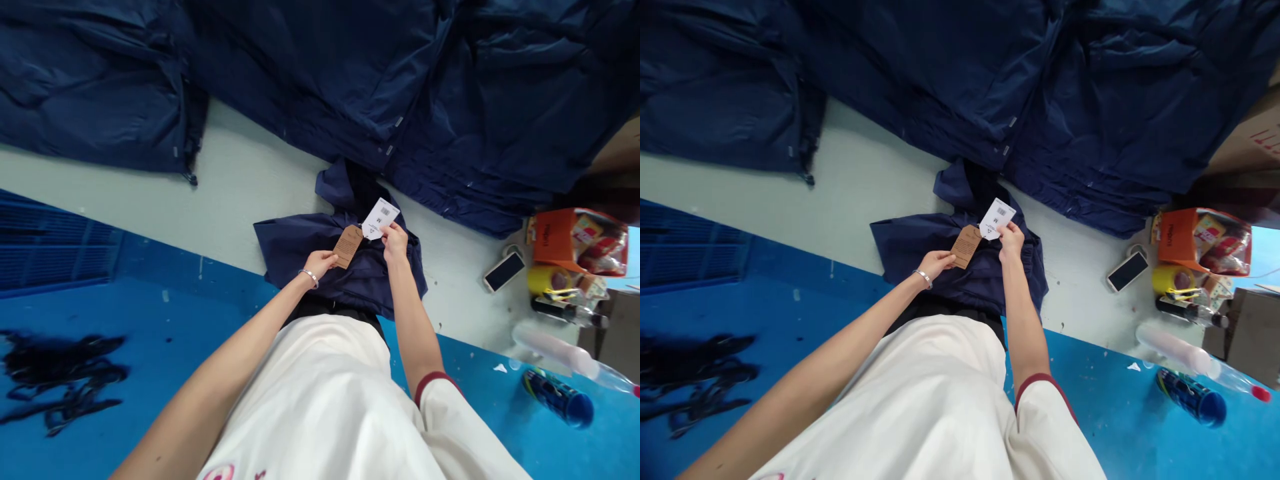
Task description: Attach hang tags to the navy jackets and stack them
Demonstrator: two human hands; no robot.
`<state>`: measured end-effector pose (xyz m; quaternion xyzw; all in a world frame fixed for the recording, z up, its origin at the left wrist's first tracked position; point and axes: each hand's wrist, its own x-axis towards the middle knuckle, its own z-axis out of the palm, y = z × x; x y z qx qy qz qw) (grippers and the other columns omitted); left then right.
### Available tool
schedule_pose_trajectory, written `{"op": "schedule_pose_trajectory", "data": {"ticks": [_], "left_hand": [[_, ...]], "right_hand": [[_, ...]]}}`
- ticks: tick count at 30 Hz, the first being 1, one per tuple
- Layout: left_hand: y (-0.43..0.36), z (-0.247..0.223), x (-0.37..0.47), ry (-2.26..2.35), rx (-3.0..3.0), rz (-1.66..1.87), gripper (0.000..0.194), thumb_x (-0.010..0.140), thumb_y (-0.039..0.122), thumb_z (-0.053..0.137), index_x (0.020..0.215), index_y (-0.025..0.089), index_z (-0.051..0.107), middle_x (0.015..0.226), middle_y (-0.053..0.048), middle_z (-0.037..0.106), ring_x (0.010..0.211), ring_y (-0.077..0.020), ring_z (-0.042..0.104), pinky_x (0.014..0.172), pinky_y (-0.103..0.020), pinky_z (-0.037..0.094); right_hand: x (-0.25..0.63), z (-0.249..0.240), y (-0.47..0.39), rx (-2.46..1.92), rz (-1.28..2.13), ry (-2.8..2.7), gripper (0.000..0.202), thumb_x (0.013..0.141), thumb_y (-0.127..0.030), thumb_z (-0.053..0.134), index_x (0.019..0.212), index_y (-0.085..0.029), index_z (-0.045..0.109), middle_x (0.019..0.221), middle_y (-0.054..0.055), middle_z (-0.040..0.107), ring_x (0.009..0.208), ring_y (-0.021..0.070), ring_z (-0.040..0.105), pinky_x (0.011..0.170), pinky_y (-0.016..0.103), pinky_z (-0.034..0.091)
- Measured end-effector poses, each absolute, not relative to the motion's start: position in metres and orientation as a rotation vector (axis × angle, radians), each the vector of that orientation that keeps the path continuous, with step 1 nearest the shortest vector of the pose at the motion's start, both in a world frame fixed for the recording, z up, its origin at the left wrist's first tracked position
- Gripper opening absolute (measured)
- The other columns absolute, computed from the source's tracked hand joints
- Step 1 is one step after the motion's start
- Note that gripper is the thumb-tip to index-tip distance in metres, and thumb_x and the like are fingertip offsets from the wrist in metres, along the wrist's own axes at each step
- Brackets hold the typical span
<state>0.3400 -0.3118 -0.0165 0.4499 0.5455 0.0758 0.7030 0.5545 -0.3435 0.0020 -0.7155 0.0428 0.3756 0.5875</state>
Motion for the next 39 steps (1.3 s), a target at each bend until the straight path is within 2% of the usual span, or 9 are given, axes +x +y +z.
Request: {"op": "schedule_pose_trajectory", "data": {"ticks": [4,7,11,13,15,18,24,31,39], "left_hand": [[-0.316,-0.009,0.343,1.363,1.525,0.270,0.053,0.063,0.026,0.069,0.114,0.016,0.061,0.110,-0.013,0.061,0.110,-0.0316,0.053,0.099,-0.047,0.039],[-0.325,0.004,0.351,1.402,1.788,0.304,0.059,0.066,0.023,0.066,0.123,0.017,0.055,0.119,-0.015,0.052,0.119,-0.0345,0.044,0.104,-0.050,0.034],[-0.336,0.018,0.374,1.364,1.722,0.388,0.038,0.073,0.026,0.061,0.110,0.018,0.063,0.114,-0.012,0.056,0.113,-0.0294,0.049,0.101,-0.046,0.037],[-0.338,0.020,0.388,1.294,1.547,0.379,0.025,0.075,0.029,0.059,0.096,0.017,0.067,0.102,-0.010,0.062,0.102,-0.0255,0.056,0.095,-0.041,0.042],[-0.336,0.020,0.400,1.233,1.320,0.367,0.020,0.076,0.029,0.058,0.087,0.016,0.068,0.090,-0.008,0.066,0.087,-0.0214,0.061,0.086,-0.035,0.047],[-0.331,0.016,0.408,1.228,1.073,0.406,0.018,0.074,0.027,0.059,0.083,0.014,0.068,0.080,-0.005,0.068,0.075,-0.0169,0.062,0.076,-0.030,0.049],[-0.318,0.017,0.400,1.305,1.039,0.393,0.012,0.063,0.019,0.070,0.072,0.012,0.068,0.072,-0.003,0.068,0.072,-0.0159,0.061,0.074,-0.027,0.048],[-0.314,0.017,0.396,1.229,0.777,0.369,0.023,0.064,0.028,0.074,0.078,0.010,0.070,0.071,-0.005,0.070,0.065,-0.0160,0.063,0.069,-0.030,0.051],[-0.309,0.011,0.385,1.156,0.632,0.338,0.022,0.064,0.022,0.075,0.081,0.009,0.071,0.075,-0.008,0.071,0.066,-0.0154,0.065,0.069,-0.030,0.053]], "right_hand": [[0.540,0.012,-0.369,-1.577,0.876,0.200,0.018,0.062,-0.015,0.062,0.080,-0.018,0.063,0.065,-0.003,0.066,0.056,0.0108,0.058,0.050,0.021,0.048],[0.525,0.020,-0.382,-1.371,0.945,0.311,0.016,0.067,-0.014,0.057,0.082,-0.019,0.062,0.070,-0.001,0.069,0.061,0.0123,0.063,0.060,0.025,0.055],[0.501,0.027,-0.395,-1.182,1.071,0.368,0.019,0.071,-0.012,0.052,0.085,-0.019,0.063,0.081,0.001,0.072,0.075,0.0140,0.067,0.073,0.028,0.057],[0.490,0.028,-0.402,-1.171,1.134,0.375,0.020,0.071,-0.011,0.054,0.087,-0.019,0.064,0.082,0.000,0.072,0.072,0.0126,0.066,0.071,0.026,0.056],[0.482,0.029,-0.408,-1.191,1.198,0.354,0.021,0.070,-0.011,0.057,0.088,-0.019,0.064,0.083,-0.001,0.072,0.067,0.0108,0.064,0.066,0.023,0.055],[0.478,0.028,-0.416,-1.212,1.271,0.298,0.019,0.070,-0.013,0.060,0.087,-0.018,0.065,0.081,0.000,0.072,0.064,0.0104,0.063,0.062,0.021,0.053],[0.491,0.025,-0.425,-1.250,1.143,0.275,0.016,0.068,-0.013,0.065,0.083,-0.017,0.064,0.075,-0.001,0.071,0.068,0.0110,0.064,0.062,0.021,0.052],[0.491,0.017,-0.431,-1.298,1.308,0.198,0.017,0.064,-0.009,0.069,0.079,-0.016,0.065,0.072,0.001,0.072,0.068,0.0119,0.066,0.066,0.023,0.053],[0.483,0.013,-0.430,-1.287,1.371,0.260,0.016,0.066,-0.009,0.070,0.079,-0.016,0.062,0.074,0.002,0.072,0.069,0.0129,0.067,0.068,0.025,0.054]]}}
